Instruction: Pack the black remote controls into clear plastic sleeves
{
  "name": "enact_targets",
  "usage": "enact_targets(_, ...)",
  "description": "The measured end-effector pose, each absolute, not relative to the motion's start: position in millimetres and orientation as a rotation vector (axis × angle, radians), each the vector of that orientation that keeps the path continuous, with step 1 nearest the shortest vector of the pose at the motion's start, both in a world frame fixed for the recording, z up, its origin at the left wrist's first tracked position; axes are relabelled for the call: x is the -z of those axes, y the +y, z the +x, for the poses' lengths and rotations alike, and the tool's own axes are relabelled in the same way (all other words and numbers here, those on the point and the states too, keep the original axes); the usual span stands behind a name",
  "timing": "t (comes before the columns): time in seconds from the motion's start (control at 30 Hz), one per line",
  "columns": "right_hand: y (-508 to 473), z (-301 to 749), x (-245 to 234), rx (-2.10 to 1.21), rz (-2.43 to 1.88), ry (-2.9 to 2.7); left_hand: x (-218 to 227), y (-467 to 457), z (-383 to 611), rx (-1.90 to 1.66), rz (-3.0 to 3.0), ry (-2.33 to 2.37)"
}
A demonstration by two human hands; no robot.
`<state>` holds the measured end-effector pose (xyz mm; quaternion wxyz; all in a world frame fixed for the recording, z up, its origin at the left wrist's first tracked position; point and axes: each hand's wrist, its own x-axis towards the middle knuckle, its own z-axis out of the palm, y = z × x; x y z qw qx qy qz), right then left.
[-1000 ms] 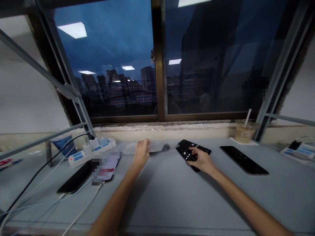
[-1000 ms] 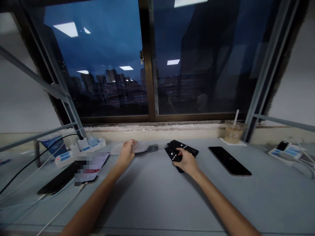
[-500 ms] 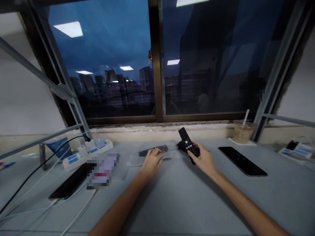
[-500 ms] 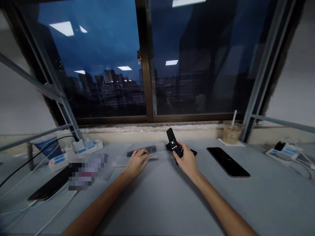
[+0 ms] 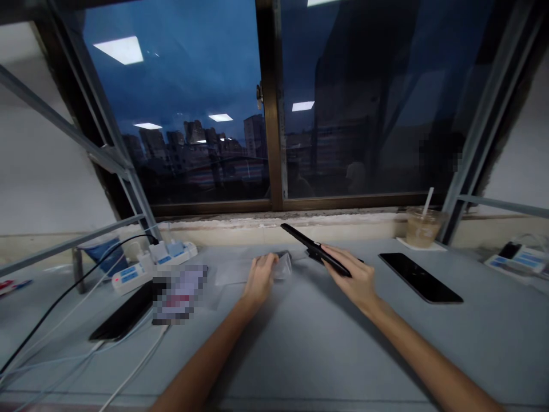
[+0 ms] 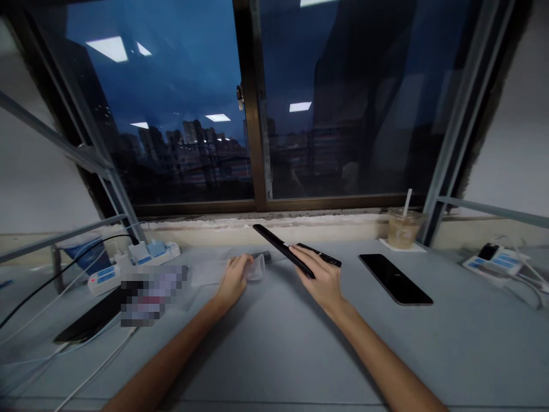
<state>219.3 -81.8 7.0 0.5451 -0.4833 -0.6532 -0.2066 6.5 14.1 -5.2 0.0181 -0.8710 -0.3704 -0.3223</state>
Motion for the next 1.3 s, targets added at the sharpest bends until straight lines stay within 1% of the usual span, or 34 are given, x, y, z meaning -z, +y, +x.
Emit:
enact_targets(0.1,-84.4,218.1,-7.0,0.457,-1.048,-1.634,1.1,9.8,6.8,1.007,-2.657,-1.169)
enact_targets(0.23,-90.1,216.7,-10.5,0.498,-1.098,-1.714,-0.4,8.1,8.0,1.027,-2.594,-1.163)
enact_targets(0.43,-90.9,218.5,-14.0,0.564,-1.041,-1.674,7.4,18.9,5.3,1.007,-2.629,-1.052)
enact_targets(0.67,-93.2,218.9,-18.6,0.63,-1.04,-1.619,6.1,21.2,3.2,0.98,-2.643,-1.128)
enact_targets(0.77,-92.7,213.5,-17.9,0.486,-1.076,-1.555,6.1,21.0,3.5,0.988,-2.632,-1.142)
enact_targets(0.97,-87.3,197.9,-18.1,-0.073,-1.089,-1.073,5.7,16.1,6.8,0.977,-2.642,-1.097)
enact_targets(1.03,-85.3,198.3,-19.9,-0.198,-1.065,-0.984,4.9,13.0,8.4,0.994,-2.662,-1.074)
enact_targets(1.3,-76.9,213.3,-19.2,-0.404,-1.033,-0.842,0.4,5.7,10.0,1.041,-2.635,-1.081)
